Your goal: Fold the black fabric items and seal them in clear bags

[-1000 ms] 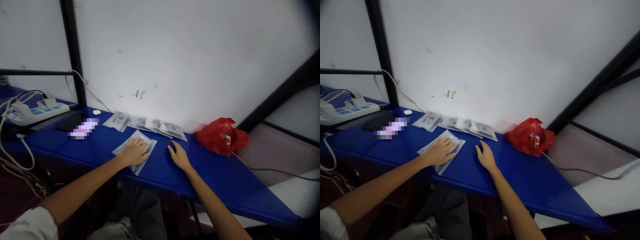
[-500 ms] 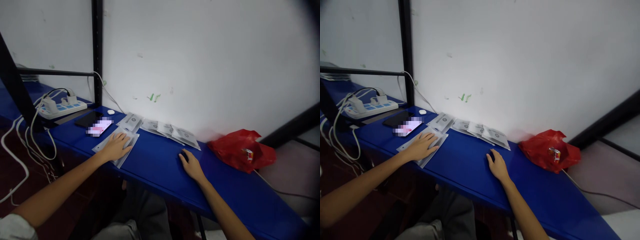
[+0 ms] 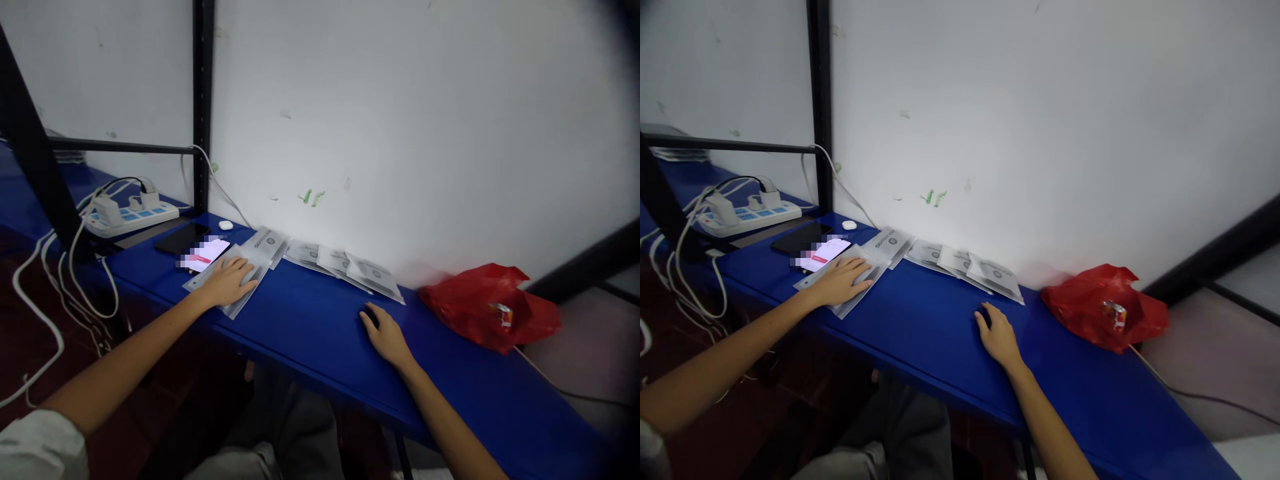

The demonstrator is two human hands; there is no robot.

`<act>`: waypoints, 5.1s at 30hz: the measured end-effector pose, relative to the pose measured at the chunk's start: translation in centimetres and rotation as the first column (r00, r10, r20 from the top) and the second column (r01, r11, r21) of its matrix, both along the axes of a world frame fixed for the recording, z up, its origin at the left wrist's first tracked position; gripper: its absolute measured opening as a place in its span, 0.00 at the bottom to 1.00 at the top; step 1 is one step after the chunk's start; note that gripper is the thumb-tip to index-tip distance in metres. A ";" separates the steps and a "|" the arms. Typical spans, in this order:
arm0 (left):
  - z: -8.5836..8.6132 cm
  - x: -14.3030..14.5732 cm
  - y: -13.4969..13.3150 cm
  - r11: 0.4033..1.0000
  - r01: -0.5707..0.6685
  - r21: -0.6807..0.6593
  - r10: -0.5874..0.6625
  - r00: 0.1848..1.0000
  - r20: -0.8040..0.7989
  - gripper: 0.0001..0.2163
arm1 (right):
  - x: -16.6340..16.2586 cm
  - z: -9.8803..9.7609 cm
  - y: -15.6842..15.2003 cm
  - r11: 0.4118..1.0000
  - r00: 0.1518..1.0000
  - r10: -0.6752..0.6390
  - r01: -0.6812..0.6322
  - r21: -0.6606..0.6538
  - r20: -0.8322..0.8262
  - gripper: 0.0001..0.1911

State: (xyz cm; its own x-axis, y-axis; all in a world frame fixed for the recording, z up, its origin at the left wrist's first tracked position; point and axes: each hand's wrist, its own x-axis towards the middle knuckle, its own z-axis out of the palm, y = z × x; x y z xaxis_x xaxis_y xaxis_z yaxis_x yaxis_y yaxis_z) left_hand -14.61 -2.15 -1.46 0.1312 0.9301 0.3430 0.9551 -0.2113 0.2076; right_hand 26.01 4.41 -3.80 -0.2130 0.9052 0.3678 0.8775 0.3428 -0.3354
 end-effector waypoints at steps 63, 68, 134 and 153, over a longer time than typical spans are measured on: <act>0.1 19.3 3.4 0.799 0.485 0.356 -0.401 0.870 -0.287 0.15 | -0.3 4.3 -3.0 0.960 0.932 0.165 -0.228 0.166 0.324 0.10; 1.1 18.9 1.8 0.796 0.572 0.198 -0.454 0.780 -0.431 0.08 | -1.7 4.7 -6.3 0.905 0.927 0.326 -0.362 0.221 0.185 0.08; 3.0 13.3 0.5 0.869 0.444 0.219 -0.361 0.871 -0.334 0.11 | 2.9 3.9 -6.9 0.930 0.986 0.142 -0.161 0.330 0.083 0.12; 4.9 17.3 4.2 0.875 0.460 -0.150 -0.484 0.834 -0.265 0.19 | -0.5 3.8 -4.2 0.992 0.992 0.125 -0.125 -0.005 0.013 0.06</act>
State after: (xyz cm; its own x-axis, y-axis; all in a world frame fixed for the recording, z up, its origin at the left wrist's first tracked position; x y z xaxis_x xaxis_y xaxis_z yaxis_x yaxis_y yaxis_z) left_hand 2.73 2.02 3.42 0.6421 0.7513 0.1526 0.7623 -0.6467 -0.0240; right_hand 25.55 0.18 -0.01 -0.3294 0.8727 0.3603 0.8325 0.4485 -0.3253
